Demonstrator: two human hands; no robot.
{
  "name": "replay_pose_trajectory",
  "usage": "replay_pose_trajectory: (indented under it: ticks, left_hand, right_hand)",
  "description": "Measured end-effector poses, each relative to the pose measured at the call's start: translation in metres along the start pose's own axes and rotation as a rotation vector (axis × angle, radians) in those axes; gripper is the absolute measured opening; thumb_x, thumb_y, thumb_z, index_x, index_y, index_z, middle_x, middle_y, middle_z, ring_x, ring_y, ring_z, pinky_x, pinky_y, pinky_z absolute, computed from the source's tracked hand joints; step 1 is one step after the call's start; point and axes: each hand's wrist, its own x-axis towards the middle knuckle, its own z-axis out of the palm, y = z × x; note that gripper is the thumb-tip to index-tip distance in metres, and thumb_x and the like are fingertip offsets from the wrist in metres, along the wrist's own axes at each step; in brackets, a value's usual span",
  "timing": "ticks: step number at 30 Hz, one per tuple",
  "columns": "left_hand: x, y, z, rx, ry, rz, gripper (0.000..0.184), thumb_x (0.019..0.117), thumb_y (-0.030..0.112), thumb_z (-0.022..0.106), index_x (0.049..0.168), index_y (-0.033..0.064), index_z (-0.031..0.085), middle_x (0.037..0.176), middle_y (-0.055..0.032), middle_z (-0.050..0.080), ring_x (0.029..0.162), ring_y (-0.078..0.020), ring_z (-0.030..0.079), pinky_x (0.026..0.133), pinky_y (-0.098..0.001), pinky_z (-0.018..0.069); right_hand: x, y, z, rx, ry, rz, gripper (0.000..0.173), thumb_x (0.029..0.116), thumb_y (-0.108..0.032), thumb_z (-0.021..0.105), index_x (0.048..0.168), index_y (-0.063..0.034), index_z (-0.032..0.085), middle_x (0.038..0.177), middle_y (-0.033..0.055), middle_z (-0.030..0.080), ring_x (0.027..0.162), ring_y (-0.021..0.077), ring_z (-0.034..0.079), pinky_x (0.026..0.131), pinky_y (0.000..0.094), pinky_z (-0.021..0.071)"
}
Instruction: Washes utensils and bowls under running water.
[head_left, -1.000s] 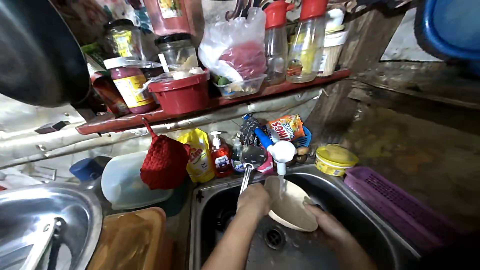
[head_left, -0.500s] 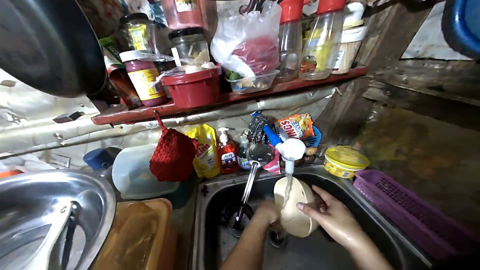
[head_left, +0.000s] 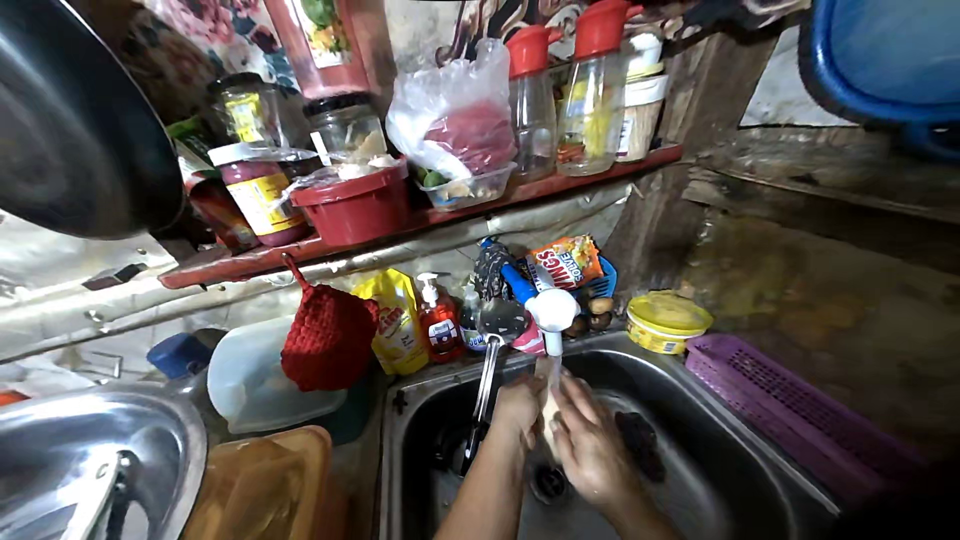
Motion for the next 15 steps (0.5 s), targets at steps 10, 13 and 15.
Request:
replay_pose_trajectory:
  ticks: [10, 13, 15]
  left_hand:
    - [-0.034, -0.023, -0.046, -0.103, 0.052, 0.117, 0.032, 0.111, 0.021, 0.044, 0.128, -0.0007, 0.06, 0.093, -0.0114, 0.065, 0.08, -0.0182, 0.065, 0.074, -0.0363, 0.0568]
    - [-0.026, -0.028, -0.051, -0.273, 0.124, 0.109, 0.039, 0.1121, 0.028, 0.04, 0.131, -0.0016, 0.058, 0.106, -0.0184, 0.068, 0.093, -0.026, 0.069, 0.083, -0.0435, 0.0584]
    - [-0.02, -0.029, -0.046, -0.206, 0.23, 0.16, 0.041, 0.1101, 0.032, 0.047, 0.115, -0.0039, 0.066, 0.093, -0.0179, 0.071, 0.082, -0.0251, 0.071, 0.075, -0.0421, 0.0601]
  right_hand:
    - [0.083, 0.018, -0.005, 0.407, -0.425, 0.58, 0.045, 0.1112, -0.038, 0.042, 0.134, -0.0061, 0.064, 0.13, 0.0187, 0.065, 0.122, 0.03, 0.06, 0.106, 0.051, 0.0443]
    - [0.08, 0.032, -0.011, 0.543, -0.388, 0.808, 0.052, 0.1095, -0.046, 0.043, 0.13, -0.0041, 0.067, 0.128, 0.0187, 0.066, 0.12, 0.029, 0.061, 0.102, 0.0527, 0.0473]
    - [0.078, 0.033, -0.011, 0.563, -0.244, 0.887, 0.047, 0.1038, -0.046, 0.058, 0.118, -0.0032, 0.072, 0.116, 0.0171, 0.07, 0.109, 0.0277, 0.066, 0.095, 0.0526, 0.0521]
